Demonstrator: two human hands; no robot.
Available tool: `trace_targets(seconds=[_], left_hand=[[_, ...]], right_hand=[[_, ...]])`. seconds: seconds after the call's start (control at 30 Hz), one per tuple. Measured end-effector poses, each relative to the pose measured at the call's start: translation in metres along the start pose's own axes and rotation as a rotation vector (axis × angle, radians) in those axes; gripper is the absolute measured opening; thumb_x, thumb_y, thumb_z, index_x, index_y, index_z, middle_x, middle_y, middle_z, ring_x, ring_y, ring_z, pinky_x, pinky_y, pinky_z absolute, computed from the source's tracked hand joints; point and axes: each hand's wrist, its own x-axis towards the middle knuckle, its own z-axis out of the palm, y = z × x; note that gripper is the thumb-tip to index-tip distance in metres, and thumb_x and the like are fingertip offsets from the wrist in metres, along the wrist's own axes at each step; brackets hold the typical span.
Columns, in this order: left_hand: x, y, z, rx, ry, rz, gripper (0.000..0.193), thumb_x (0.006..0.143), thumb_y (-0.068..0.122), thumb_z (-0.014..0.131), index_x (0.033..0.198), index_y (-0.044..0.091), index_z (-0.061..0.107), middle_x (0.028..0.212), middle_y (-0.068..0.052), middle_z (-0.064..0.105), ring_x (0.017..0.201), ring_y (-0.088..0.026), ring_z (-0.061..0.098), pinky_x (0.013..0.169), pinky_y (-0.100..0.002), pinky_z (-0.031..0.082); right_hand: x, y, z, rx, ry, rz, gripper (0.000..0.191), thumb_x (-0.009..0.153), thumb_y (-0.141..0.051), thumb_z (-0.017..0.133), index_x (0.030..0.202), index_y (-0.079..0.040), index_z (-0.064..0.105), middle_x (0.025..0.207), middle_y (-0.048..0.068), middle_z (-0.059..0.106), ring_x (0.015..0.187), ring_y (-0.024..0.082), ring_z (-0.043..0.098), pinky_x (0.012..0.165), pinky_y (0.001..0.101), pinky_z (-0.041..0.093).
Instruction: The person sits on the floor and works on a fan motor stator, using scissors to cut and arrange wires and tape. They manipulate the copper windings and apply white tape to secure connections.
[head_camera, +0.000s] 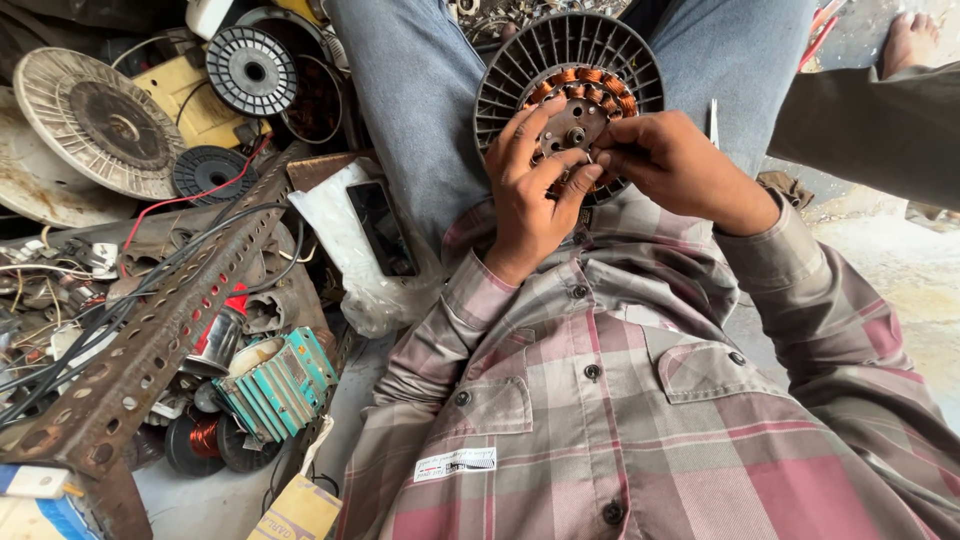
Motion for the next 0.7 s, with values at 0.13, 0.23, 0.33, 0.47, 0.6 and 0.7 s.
trace_targets(seconds=[0.13, 0.23, 0.33, 0.47, 0.6, 0.7], left_hand=[[-0.003, 0.001, 0.005, 0.005, 0.004, -0.021, 0.027, 0.096, 0.033, 0.077, 0.098, 0.007, 0.081, 0.145, -0.004, 0.060, 0.141, -0.029, 0.051, 0.120, -0.041, 0.034], [-0.004, 0.002, 0.005, -0.014, 0.028, -0.021, 0.023, 0.095, 0.030, 0.076, 0.096, 0.007, 0.079, 0.142, -0.005, 0.060, 0.138, -0.028, 0.051, 0.123, -0.044, 0.034], [-0.003, 0.002, 0.005, -0.004, 0.026, 0.001, 0.020, 0.097, 0.027, 0.071, 0.095, 0.008, 0.075, 0.139, -0.007, 0.059, 0.136, -0.028, 0.050, 0.121, -0.045, 0.031], [-0.003, -0.006, 0.008, 0.045, 0.040, 0.063, 0.022, 0.104, 0.025, 0.057, 0.098, 0.007, 0.068, 0.137, -0.007, 0.057, 0.136, -0.028, 0.048, 0.123, -0.049, 0.028], [-0.002, -0.022, 0.008, 0.120, 0.066, 0.085, 0.025, 0.106, 0.026, 0.050, 0.097, 0.008, 0.064, 0.131, -0.008, 0.059, 0.131, -0.028, 0.049, 0.119, -0.048, 0.030], [0.000, -0.034, 0.001, 0.265, 0.091, 0.151, 0.024, 0.104, 0.026, 0.050, 0.092, 0.011, 0.065, 0.123, -0.002, 0.064, 0.116, -0.023, 0.051, 0.110, -0.045, 0.032]], right_hand=[[-0.001, 0.002, 0.001, -0.067, 0.032, -0.020, 0.017, 0.098, -0.010, 0.070, 0.109, 0.003, 0.069, 0.079, 0.013, 0.069, 0.065, 0.017, 0.063, 0.064, 0.0319, 0.052], [-0.001, 0.005, 0.002, -0.077, 0.051, -0.044, 0.016, 0.098, -0.010, 0.070, 0.108, 0.003, 0.068, 0.078, 0.013, 0.068, 0.064, 0.016, 0.062, 0.063, 0.0319, 0.051], [0.000, 0.004, 0.005, -0.067, 0.067, -0.018, 0.012, 0.100, -0.008, 0.071, 0.104, 0.003, 0.068, 0.076, 0.013, 0.065, 0.064, 0.017, 0.058, 0.062, 0.0323, 0.049], [-0.004, -0.002, 0.009, 0.103, 0.154, -0.138, 0.017, 0.101, -0.004, 0.067, 0.113, 0.003, 0.057, 0.088, 0.008, 0.067, 0.078, 0.012, 0.063, 0.069, 0.0276, 0.051], [-0.007, -0.001, 0.009, 0.031, 0.268, -0.092, 0.027, 0.096, 0.000, 0.066, 0.110, 0.002, 0.043, 0.086, 0.006, 0.065, 0.076, 0.013, 0.065, 0.065, 0.0289, 0.050], [-0.005, 0.007, 0.008, -0.486, 0.322, -0.301, 0.022, 0.094, 0.011, 0.069, 0.103, -0.003, 0.054, 0.091, 0.013, 0.064, 0.087, 0.031, 0.062, 0.083, 0.0445, 0.050]])
